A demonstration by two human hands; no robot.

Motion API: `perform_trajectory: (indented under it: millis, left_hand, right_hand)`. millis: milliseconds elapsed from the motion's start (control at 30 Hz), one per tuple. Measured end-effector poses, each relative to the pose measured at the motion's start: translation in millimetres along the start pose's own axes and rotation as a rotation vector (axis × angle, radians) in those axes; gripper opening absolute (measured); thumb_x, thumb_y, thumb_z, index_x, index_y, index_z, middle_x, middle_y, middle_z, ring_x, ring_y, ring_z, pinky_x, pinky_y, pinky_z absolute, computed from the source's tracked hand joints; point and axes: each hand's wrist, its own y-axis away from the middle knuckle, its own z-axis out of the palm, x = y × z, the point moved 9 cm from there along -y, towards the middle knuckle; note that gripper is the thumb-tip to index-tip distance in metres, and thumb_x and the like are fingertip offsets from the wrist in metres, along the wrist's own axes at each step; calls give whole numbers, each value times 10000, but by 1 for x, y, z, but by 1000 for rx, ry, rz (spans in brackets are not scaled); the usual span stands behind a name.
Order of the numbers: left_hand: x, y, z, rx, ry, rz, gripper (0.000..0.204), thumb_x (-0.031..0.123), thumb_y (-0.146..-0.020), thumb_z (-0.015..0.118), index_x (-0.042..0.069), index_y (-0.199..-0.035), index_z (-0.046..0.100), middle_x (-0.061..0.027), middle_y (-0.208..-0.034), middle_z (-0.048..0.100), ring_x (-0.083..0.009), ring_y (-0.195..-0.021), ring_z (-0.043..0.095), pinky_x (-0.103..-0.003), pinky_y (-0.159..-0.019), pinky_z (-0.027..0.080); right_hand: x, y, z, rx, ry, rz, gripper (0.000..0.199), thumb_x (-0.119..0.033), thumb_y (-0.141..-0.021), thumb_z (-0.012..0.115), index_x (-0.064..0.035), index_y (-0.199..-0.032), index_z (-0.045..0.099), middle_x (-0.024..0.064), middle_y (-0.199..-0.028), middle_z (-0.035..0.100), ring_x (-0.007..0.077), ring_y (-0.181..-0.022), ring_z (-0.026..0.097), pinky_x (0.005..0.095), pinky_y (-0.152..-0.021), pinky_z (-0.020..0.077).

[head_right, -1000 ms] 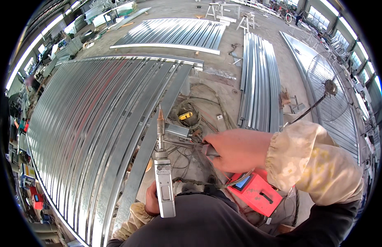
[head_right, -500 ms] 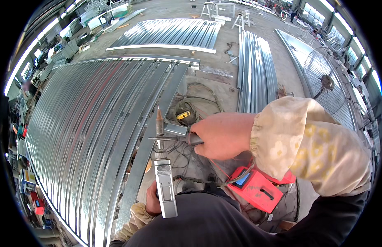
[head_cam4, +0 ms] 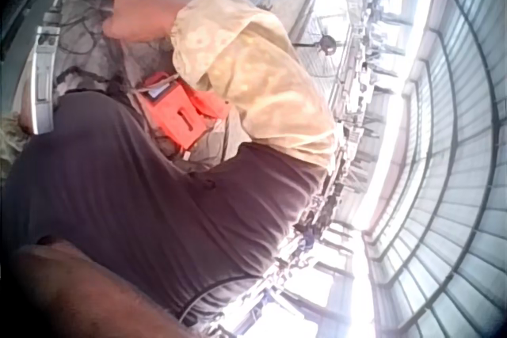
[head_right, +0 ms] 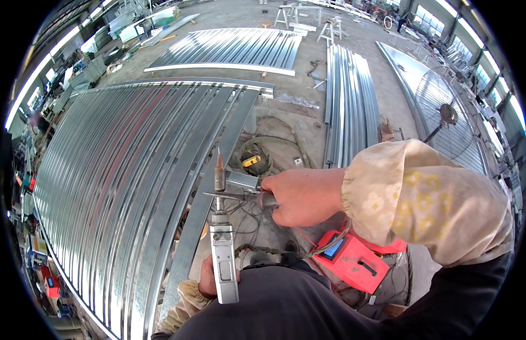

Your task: The person operates a welding machine's touchscreen to adjust settings, then uses pliers to adjust the welding torch. They proceed to weld metal frame components together, creating visible sparks and molten metal at the joints.

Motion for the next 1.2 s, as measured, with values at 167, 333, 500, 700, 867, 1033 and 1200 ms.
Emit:
perform_trajectory:
  millis: [167,333,500,700,867,1033,1200]
  left_hand:
    - [-12,1,0,-32,140,-59,205,-41,-934,702,-26,-1088,568,-112,-808,656,-237,-667,699,-400,-599,602]
    - [-13,-1,2,-59,167,-60,118,-24,-953,672,-41,-1037,591,-123,-792,649,-244,-639,673,-401,-588,573]
    - [-13,-1,2,-35,190,-110,171,-53,-868,730,-12,-992,620,-73,-818,634,-153,-664,617,-321,-600,529]
    - [-5,-6,7,-66,202,-161,270,-17,-772,795,45,-982,638,17,-835,611,-51,-733,571,-238,-625,484]
    - [6,-12,6,-102,82,-86,252,7,-772,797,52,-964,639,26,-828,606,-51,-711,552,-232,-615,465]
    - [-3,-11,7,-131,126,-140,252,-2,-775,789,55,-963,633,22,-819,600,-54,-692,550,-239,-598,459]
    - [-12,-8,10,-159,220,-192,255,-43,-796,763,48,-982,614,10,-817,589,-53,-669,557,-234,-570,449]
  right_hand:
    - [2,4,7,22,-53,-14,426,-199,-895,613,33,-1251,584,279,-1019,708,469,-1015,681,532,-881,528]
    - [10,3,11,79,-56,-81,363,-140,-875,620,27,-1193,567,191,-837,681,388,-794,685,473,-731,513]
    - [11,1,14,108,-78,-145,376,-121,-860,620,22,-1203,562,173,-797,665,374,-752,673,470,-701,505]
    - [16,-4,19,101,-136,-158,389,-107,-849,620,16,-1213,558,158,-771,643,363,-722,653,468,-681,490]
    - [24,-10,23,128,-182,-201,368,-92,-846,621,4,-1196,560,140,-776,634,336,-714,634,449,-673,480]
    - [29,-16,27,136,-193,-223,333,-78,-859,625,-8,-1178,564,121,-779,629,294,-698,622,432,-667,478]
    - [33,-18,31,143,-215,-245,334,-85,-877,628,-10,-1196,566,115,-780,632,280,-690,621,423,-662,479]
